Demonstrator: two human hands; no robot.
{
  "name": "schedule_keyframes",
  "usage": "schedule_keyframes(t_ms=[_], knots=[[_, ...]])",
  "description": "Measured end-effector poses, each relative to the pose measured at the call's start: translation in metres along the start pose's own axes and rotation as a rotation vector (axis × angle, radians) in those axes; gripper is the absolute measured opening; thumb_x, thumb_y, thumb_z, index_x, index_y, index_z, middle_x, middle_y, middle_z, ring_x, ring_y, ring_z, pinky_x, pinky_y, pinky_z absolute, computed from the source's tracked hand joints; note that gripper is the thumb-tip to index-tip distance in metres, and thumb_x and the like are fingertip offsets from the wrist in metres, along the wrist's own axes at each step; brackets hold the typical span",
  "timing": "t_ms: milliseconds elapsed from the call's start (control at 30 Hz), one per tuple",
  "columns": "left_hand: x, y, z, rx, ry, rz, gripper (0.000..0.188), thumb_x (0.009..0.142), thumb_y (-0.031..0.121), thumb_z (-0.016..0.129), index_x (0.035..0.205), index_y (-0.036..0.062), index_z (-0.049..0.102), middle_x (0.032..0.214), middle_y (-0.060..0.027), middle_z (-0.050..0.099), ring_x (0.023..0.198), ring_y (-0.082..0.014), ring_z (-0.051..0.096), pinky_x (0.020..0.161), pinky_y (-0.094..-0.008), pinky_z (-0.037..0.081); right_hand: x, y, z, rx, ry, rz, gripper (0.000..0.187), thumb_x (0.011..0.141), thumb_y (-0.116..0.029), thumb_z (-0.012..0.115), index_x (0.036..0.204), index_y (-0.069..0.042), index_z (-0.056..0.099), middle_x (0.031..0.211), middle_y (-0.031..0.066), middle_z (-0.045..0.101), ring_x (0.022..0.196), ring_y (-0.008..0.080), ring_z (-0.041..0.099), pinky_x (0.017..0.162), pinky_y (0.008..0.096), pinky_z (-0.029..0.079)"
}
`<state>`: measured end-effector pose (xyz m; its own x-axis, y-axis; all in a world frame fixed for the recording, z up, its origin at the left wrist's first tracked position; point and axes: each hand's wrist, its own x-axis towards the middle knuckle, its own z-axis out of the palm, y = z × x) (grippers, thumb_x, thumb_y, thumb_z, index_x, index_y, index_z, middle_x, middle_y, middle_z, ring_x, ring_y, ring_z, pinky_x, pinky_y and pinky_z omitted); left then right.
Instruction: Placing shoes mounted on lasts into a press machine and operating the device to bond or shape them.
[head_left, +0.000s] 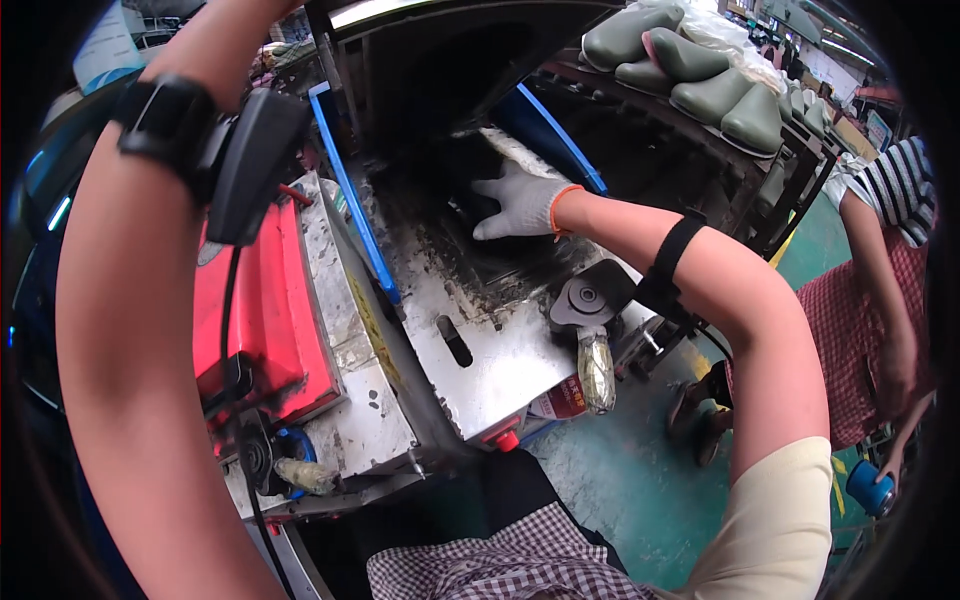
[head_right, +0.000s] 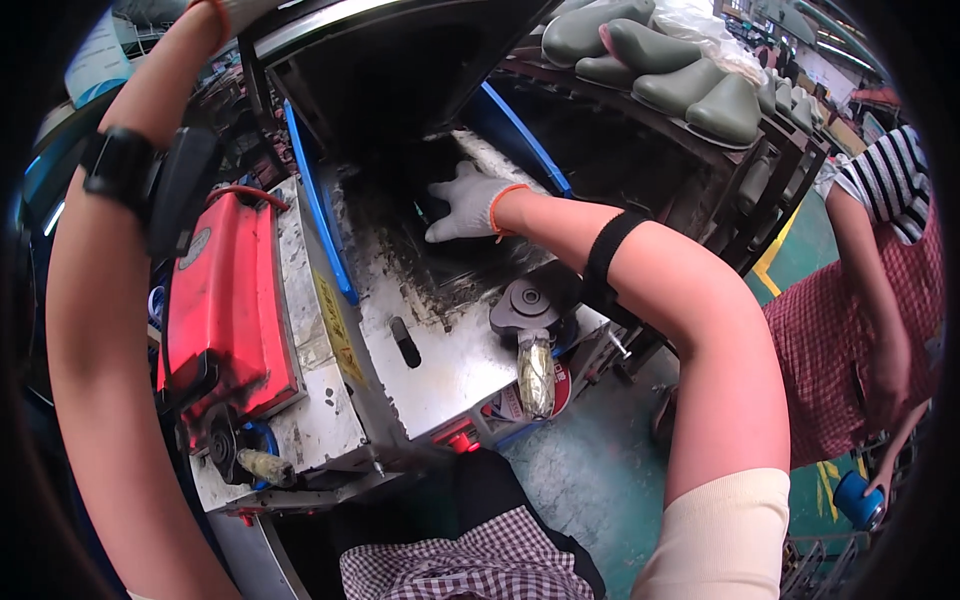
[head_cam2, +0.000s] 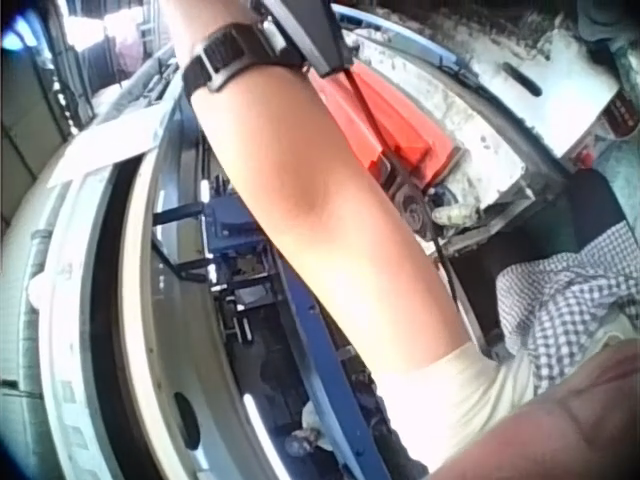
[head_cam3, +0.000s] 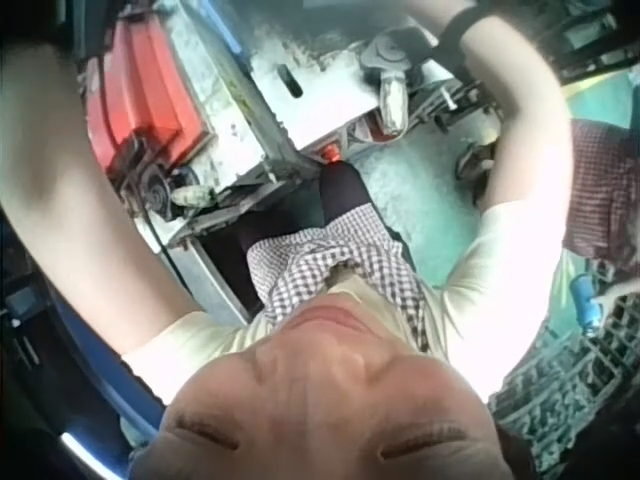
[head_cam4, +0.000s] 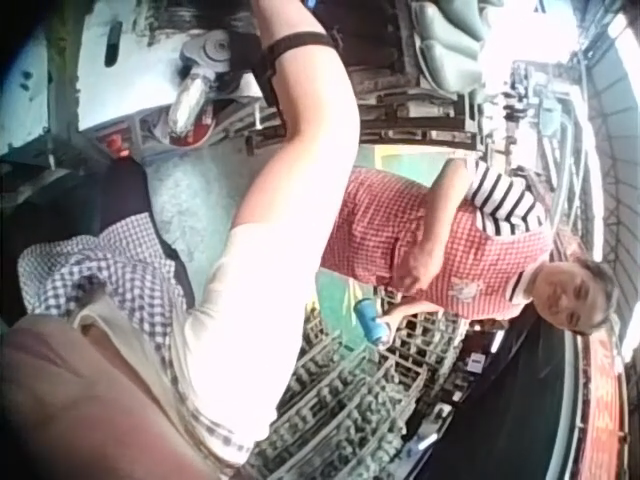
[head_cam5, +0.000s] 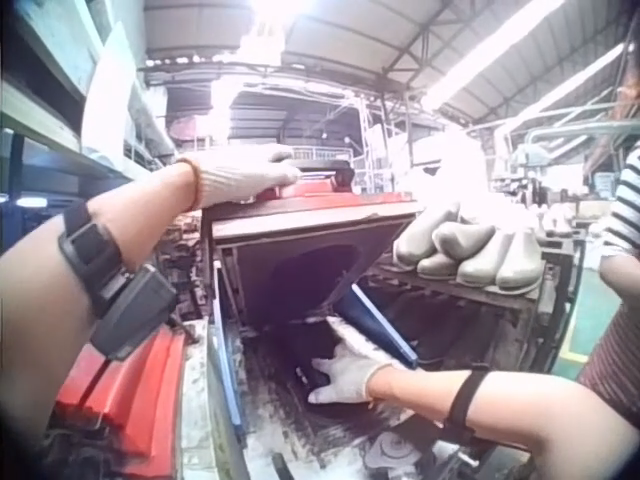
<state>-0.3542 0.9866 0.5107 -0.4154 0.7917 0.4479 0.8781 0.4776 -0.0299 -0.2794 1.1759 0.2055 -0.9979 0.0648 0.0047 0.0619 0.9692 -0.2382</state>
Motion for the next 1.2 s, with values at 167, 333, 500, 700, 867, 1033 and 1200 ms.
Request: schedule_keyframes(t_ms=[167,333,500,700,867,1033,1200], knots=[[0.001,-0.008,0.020,-0.105,0.238,0.173,0.060,0.101,0.040,0.058,0.150,0.0048,0.061,0.135,-0.0165,0.072,0.104,-0.0241,0.071,0.091,-0.0371,0.056,-0.006,-0.009,-0.007,-0.045,-0.053,-0.008,0.099,0.086,-0.067,0.071,0.167,-0.017,0.043,0.158,0.0374,0.042,0.147,0.0507,0.047,0.124,0.0483,0.037],[-0.019,0.010,0.053,-0.454,0.172,0.109,0.045,0.098,0.023,0.061,0.137,0.0033,0.067,0.122,-0.0213,0.073,0.100,-0.0260,0.071,0.090,-0.0383,0.055,-0.046,-0.015,-0.037,-0.017,-0.074,-0.039,0.092,0.095,-0.063,0.065,0.166,-0.009,0.042,0.165,0.0321,0.040,0.149,0.0450,0.047,0.125,0.0443,0.037],[-0.075,0.034,0.120,-0.211,0.410,0.277,0.047,0.097,0.025,0.065,0.140,0.0064,0.065,0.130,-0.0235,0.070,0.124,-0.0374,0.066,0.110,-0.0450,0.049,-0.177,-0.022,-0.032,0.210,0.233,-0.095,0.062,0.100,-0.039,0.070,0.149,-0.003,0.060,0.142,0.0212,0.065,0.135,0.0366,0.061,0.116,0.0417,0.046],[-0.149,0.078,0.196,-0.170,0.582,0.347,0.035,0.091,0.016,0.070,0.125,0.0083,0.068,0.103,-0.0164,0.069,0.103,-0.0377,0.066,0.094,-0.0491,0.051,-0.268,-0.087,0.053,0.116,0.628,-0.267,0.043,0.091,-0.028,0.078,0.129,-0.008,0.071,0.128,0.0146,0.070,0.133,0.0402,0.061,0.113,0.0514,0.048],[-0.192,0.091,0.242,-0.203,0.472,0.355,0.049,0.085,0.008,0.070,0.133,0.0083,0.062,0.109,-0.0157,0.065,0.111,-0.0381,0.062,0.098,-0.0508,0.048,-0.268,-0.094,0.081,0.045,0.781,-0.214,0.040,0.082,-0.011,0.083,0.121,-0.010,0.073,0.127,0.0124,0.070,0.134,0.0398,0.062,0.110,0.0475,0.055],[-0.199,0.089,0.266,-0.156,0.512,0.374,0.055,0.083,0.008,0.073,0.136,0.0088,0.060,0.111,-0.0144,0.064,0.118,-0.0382,0.061,0.103,-0.0523,0.047,-0.275,-0.047,0.093,-0.102,0.783,-0.260,0.043,0.077,-0.002,0.081,0.118,-0.009,0.073,0.125,0.0128,0.072,0.122,0.0398,0.071,0.098,0.0434,0.062],[-0.197,0.089,0.267,-0.146,0.531,0.376,0.056,0.084,0.010,0.073,0.138,0.0095,0.059,0.113,-0.0149,0.064,0.118,-0.0387,0.060,0.104,-0.0535,0.046,-0.248,0.014,0.103,0.062,1.221,0.192,0.034,0.105,-0.023,0.064,0.133,-0.004,0.068,0.124,0.0179,0.071,0.113,0.0387,0.071,0.097,0.0434,0.058]])
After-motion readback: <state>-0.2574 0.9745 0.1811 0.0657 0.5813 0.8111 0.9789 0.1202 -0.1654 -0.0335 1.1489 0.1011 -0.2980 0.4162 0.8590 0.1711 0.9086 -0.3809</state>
